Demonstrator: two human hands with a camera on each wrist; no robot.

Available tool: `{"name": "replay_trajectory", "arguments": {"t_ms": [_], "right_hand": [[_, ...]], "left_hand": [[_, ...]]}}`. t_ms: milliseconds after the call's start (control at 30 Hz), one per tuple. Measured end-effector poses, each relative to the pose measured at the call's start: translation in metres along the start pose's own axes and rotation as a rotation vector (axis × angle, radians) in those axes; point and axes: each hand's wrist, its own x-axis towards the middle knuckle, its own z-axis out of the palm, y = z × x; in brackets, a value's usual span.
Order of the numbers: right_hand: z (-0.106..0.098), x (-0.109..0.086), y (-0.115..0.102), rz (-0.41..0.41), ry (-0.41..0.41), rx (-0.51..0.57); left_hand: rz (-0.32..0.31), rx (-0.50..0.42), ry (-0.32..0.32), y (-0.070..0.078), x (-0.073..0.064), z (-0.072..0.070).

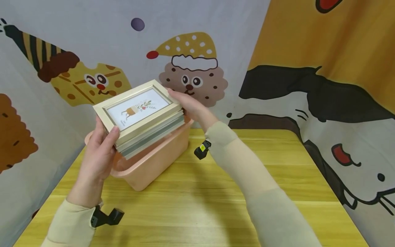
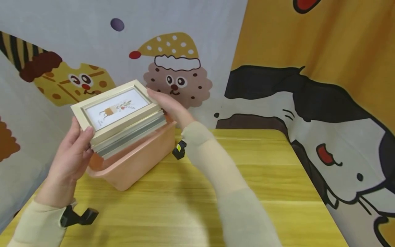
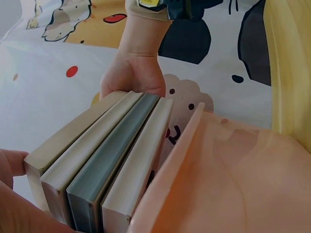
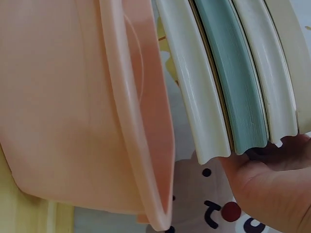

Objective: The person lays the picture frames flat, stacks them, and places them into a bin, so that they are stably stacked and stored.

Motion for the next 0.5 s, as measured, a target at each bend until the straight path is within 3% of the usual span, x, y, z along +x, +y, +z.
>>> {"name": "replay_trajectory", "arguments": {"t_ms": [200, 500], "right_hand": [[0.005, 0.009, 0.009, 0.002, -0.019, 0.04], [0.01, 0.022, 0.02, 0.021, 0.007, 0.035]], "left_hand": [[-0.024, -0.024, 0.005, -0.006, -0.001, -0.005], [-0.069, -0.015, 0.066, -0.015, -0.001, -0.006]]}}
